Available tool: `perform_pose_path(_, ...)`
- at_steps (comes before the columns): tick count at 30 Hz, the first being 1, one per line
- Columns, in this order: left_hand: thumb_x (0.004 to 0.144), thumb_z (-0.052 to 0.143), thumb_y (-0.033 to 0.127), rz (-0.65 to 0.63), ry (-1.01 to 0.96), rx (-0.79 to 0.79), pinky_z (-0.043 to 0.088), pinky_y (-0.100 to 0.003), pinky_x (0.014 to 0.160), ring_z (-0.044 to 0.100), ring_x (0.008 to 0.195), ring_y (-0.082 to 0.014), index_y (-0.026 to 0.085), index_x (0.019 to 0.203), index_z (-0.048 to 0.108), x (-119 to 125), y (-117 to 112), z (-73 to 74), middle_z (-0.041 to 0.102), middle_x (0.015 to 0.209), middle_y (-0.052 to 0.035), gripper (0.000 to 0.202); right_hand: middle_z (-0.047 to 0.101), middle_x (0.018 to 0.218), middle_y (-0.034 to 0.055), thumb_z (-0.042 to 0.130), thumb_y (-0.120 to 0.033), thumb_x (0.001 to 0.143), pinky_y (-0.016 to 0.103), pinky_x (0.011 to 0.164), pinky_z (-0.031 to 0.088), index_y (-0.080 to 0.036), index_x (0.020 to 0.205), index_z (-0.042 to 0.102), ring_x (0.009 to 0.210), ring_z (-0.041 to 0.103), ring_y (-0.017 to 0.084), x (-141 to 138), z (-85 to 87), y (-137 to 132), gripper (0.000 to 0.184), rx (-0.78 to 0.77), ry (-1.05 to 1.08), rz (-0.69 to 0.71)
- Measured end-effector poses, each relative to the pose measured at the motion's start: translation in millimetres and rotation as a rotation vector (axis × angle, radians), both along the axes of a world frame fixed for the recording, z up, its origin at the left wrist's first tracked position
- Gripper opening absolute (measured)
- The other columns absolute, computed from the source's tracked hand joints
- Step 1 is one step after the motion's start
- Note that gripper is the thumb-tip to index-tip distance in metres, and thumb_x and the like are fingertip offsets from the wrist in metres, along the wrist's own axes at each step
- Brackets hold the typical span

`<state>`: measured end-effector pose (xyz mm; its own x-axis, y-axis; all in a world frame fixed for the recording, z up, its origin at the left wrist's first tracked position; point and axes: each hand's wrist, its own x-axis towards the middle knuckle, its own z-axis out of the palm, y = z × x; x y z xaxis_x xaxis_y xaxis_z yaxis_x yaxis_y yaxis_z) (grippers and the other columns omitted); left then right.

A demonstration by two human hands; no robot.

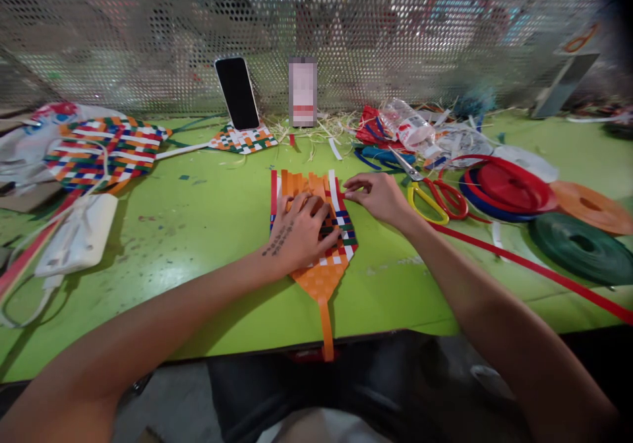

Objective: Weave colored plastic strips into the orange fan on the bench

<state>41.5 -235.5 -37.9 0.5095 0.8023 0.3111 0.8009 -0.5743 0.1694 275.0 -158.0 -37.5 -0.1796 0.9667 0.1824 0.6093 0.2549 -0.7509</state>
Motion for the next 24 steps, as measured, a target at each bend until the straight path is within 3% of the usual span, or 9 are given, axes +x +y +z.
perform_pose_path(7,0.11,0.046,0.057,0.01,-0.004,-0.002,0.033,-0.06,0.116,0.053,0.14,-0.0374,0.021,0.136,0.069,0.7,-1.4,1.1,0.069,0.143,-0.0152,0.05,0.084,0.095,0.0094,0.081,-0.022,0.081,0.041,0.087,0.063,-0.02,0.096,0.086,0.09,0.078,0.027,-5.4,-0.8,-0.7,0.016,-0.025,0.056,-0.034)
perform_pose_path(15,0.111,0.045,0.054,0.015,0.0,0.0,0.033,-0.06,0.116,0.052,0.141,-0.0378,0.021,0.138,0.069,0.6,-1.8,2.0,0.068,0.146,-0.0154,0.05,0.084,0.093,0.0096,0.08,-0.024,0.081,0.039,0.086,0.062,-0.019,0.094,0.086,0.086,0.078,0.026,-14.3,8.9,-8.4,0.015,0.011,-0.002,-0.104)
perform_pose_path(24,0.111,0.044,0.053,0.016,-0.012,-0.01,0.033,-0.061,0.116,0.052,0.14,-0.038,0.023,0.137,0.069,0.2,-2.3,3.5,0.068,0.144,-0.0148,0.048,0.084,0.093,0.0088,0.075,-0.021,0.081,0.041,0.089,0.06,-0.021,0.091,0.085,0.089,0.078,0.028,-18.3,8.4,-10.4,0.014,0.041,-0.029,-0.122)
